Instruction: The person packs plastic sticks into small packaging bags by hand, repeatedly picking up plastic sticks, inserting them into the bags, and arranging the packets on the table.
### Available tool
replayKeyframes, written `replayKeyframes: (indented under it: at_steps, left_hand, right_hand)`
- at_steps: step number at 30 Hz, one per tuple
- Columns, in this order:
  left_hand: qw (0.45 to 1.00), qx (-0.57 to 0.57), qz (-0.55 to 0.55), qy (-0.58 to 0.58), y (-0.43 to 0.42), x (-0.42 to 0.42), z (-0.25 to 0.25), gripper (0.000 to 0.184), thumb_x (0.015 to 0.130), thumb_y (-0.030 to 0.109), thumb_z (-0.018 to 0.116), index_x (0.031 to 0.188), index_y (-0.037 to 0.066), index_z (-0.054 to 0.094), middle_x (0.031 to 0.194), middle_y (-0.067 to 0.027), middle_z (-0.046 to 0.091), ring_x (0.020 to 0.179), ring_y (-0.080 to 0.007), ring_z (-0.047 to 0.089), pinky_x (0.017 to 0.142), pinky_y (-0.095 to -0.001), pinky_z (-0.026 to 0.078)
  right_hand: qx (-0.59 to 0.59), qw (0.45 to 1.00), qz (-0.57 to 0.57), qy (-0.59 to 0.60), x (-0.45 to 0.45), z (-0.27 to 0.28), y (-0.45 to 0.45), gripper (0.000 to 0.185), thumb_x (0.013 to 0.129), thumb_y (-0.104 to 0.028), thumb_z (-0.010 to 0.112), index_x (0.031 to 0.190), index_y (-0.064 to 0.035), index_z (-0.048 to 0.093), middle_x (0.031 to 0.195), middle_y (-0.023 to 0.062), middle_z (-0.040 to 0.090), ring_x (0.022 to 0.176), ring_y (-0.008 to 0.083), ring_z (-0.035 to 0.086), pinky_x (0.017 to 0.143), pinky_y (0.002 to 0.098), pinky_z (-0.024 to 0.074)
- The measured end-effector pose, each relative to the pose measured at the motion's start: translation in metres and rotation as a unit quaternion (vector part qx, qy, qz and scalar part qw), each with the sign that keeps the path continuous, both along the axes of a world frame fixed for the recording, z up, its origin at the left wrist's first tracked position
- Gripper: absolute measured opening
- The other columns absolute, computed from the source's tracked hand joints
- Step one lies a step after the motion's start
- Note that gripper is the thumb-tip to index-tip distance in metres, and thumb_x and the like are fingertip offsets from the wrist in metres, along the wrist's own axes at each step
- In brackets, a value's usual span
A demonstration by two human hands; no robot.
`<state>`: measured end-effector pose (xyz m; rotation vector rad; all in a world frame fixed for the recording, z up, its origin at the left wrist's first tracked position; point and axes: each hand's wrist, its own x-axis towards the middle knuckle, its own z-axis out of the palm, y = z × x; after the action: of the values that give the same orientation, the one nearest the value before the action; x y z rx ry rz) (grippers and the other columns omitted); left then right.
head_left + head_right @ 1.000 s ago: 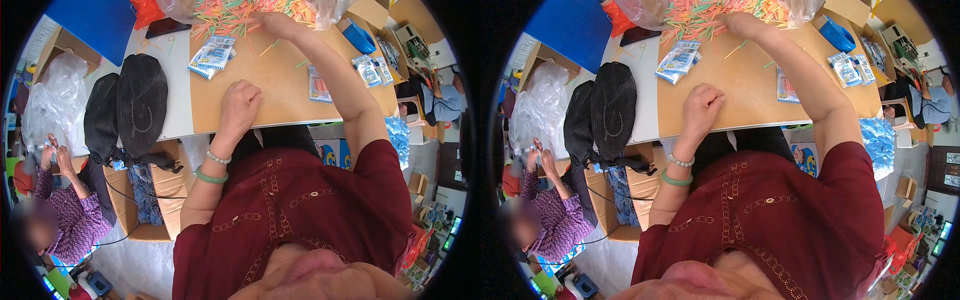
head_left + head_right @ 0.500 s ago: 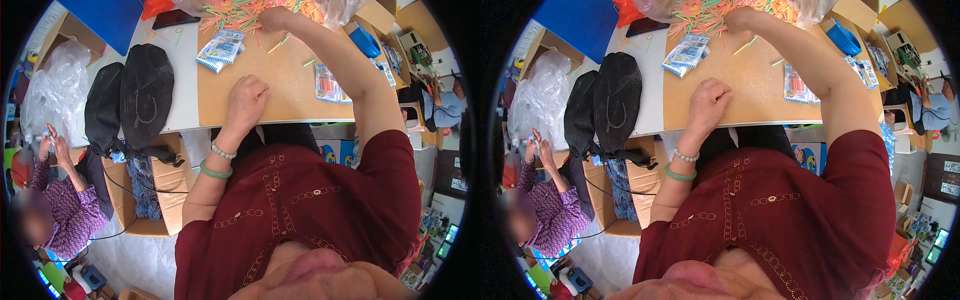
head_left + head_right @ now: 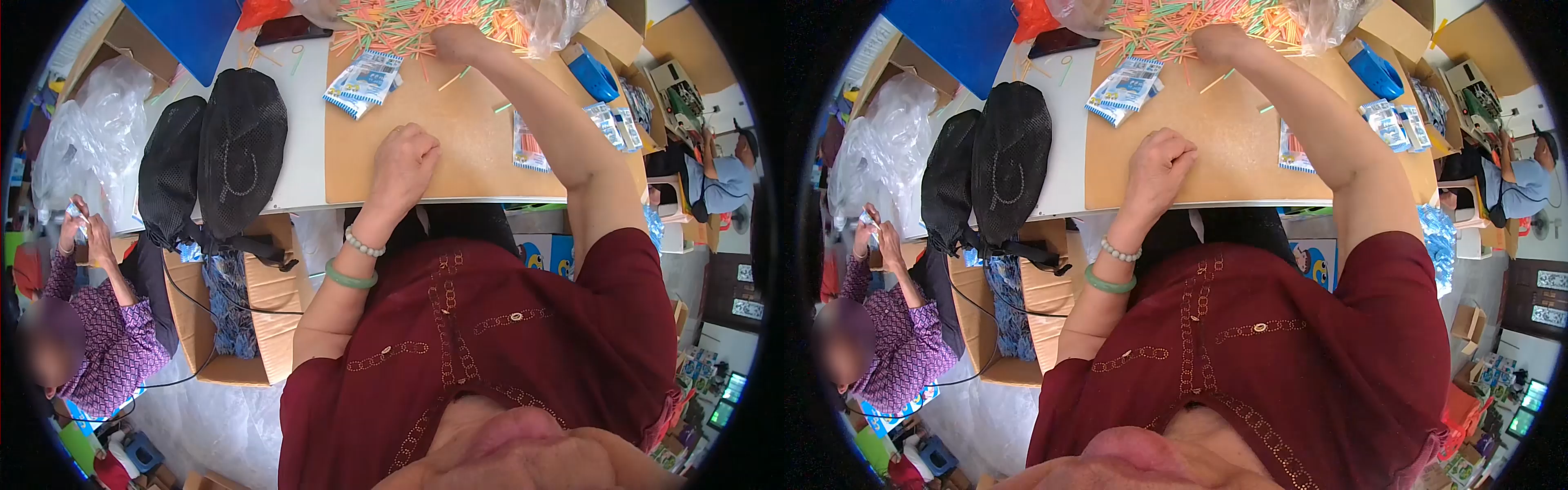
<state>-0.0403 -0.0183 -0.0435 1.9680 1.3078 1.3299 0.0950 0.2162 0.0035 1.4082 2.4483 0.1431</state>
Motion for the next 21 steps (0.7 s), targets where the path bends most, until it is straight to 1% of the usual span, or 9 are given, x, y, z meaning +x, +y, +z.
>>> replayKeyframes:
  at_steps: [5,6,8,9,11,13,15,18,21]
  left_hand:
    - [1.0,-0.003,-0.004,0.01,-0.002,-0.001,0.0,0.004,0.074,0.006,0.062,0.073,0.001,0.063,0.078,-0.0117,0.058,0.078,-0.0303,0.056,0.071,-0.0386,0.046]
    - [1.0,-0.002,-0.003,0.011,-0.001,-0.001,0.0,0.004,0.075,0.005,0.061,0.074,0.001,0.064,0.079,-0.0119,0.058,0.079,-0.0305,0.056,0.071,-0.0377,0.046]
    - [0.999,-0.019,0.002,-0.025,0.0,-0.003,0.002,0.005,0.077,0.006,0.062,0.078,0.001,0.064,0.08,-0.0108,0.059,0.081,-0.0288,0.057,0.072,-0.0364,0.046]
    - [0.997,-0.044,0.003,-0.062,0.0,-0.003,0.002,0.006,0.079,0.006,0.062,0.081,0.001,0.064,0.081,-0.0098,0.06,0.083,-0.0271,0.058,0.074,-0.0351,0.046]
    - [0.993,-0.073,-0.005,-0.095,0.001,-0.001,0.003,0.008,0.08,0.007,0.062,0.084,0.001,0.065,0.082,-0.0088,0.061,0.085,-0.0254,0.059,0.075,-0.0338,0.046]
    - [0.963,-0.112,0.098,-0.226,0.012,0.0,0.008,0.019,0.086,0.013,0.062,0.1,0.001,0.063,0.087,-0.0064,0.063,0.089,-0.0184,0.059,0.077,-0.0307,0.046]
    - [0.942,0.018,0.095,-0.323,0.025,0.008,0.013,0.03,0.087,0.017,0.062,0.111,-0.001,0.059,0.088,-0.0056,0.063,0.083,-0.0128,0.058,0.073,-0.0292,0.047]
    - [0.946,0.065,0.074,-0.31,0.034,0.018,0.024,0.032,0.088,0.016,0.06,0.113,-0.003,0.057,0.095,-0.0087,0.062,0.085,-0.0139,0.056,0.073,-0.028,0.046]
    - [0.966,-0.009,-0.013,-0.258,0.045,0.025,0.02,0.031,0.09,0.017,0.059,0.112,-0.005,0.057,0.097,-0.0094,0.061,0.088,-0.0142,0.055,0.075,-0.0276,0.046]
  right_hand:
    - [0.012,0.998,-0.019,0.066,0.004,0.007,-0.011,0.022,0.074,-0.021,0.057,0.086,-0.0037,0.063,0.077,0.0116,0.065,0.075,0.0236,0.065,0.066,0.0356,0.051]
    - [-0.037,0.978,-0.047,0.2,0.016,0.004,-0.012,0.02,0.075,-0.02,0.057,0.086,-0.0034,0.063,0.075,0.0096,0.064,0.073,0.0213,0.064,0.066,0.0338,0.0507]
    - [-0.135,0.878,-0.093,0.45,0.034,0.0,-0.009,0.017,0.078,-0.018,0.057,0.086,-0.0026,0.061,0.069,0.0057,0.061,0.07,0.0167,0.063,0.065,0.0302,0.0501]
    - [-0.133,0.879,-0.091,0.45,0.032,0.005,-0.021,0.017,0.078,-0.018,0.057,0.086,-0.0026,0.061,0.069,0.0057,0.061,0.07,0.0167,0.063,0.065,0.0302,0.0501]
    - [-0.24,0.62,-0.174,0.726,0.03,0.011,-0.072,0.012,0.083,-0.015,0.057,0.084,-0.0033,0.059,0.07,0.0001,0.057,0.067,0.0109,0.059,0.064,0.0253,0.0485]
    - [-0.262,0.628,-0.157,0.716,0.03,0.001,-0.105,0.012,0.085,-0.014,0.056,0.089,-0.0035,0.059,0.075,-0.0004,0.059,0.07,0.01,0.058,0.067,0.0243,0.0482]
    - [-0.301,0.628,-0.14,0.704,0.021,-0.018,-0.126,0.013,0.086,-0.012,0.055,0.095,-0.0036,0.059,0.08,-0.0009,0.06,0.072,0.0091,0.058,0.069,0.0234,0.048]
    - [-0.322,0.552,-0.024,0.768,0.004,-0.046,-0.155,0.024,0.089,-0.013,0.054,0.111,-0.0031,0.055,0.096,0.002,0.061,0.088,0.0089,0.057,0.082,0.0241,0.0461]
    - [-0.261,0.543,0.003,0.798,-0.015,-0.04,-0.179,0.02,0.089,-0.014,0.053,0.105,-0.0024,0.053,0.094,0.0036,0.059,0.09,0.0123,0.055,0.08,0.0264,0.0454]
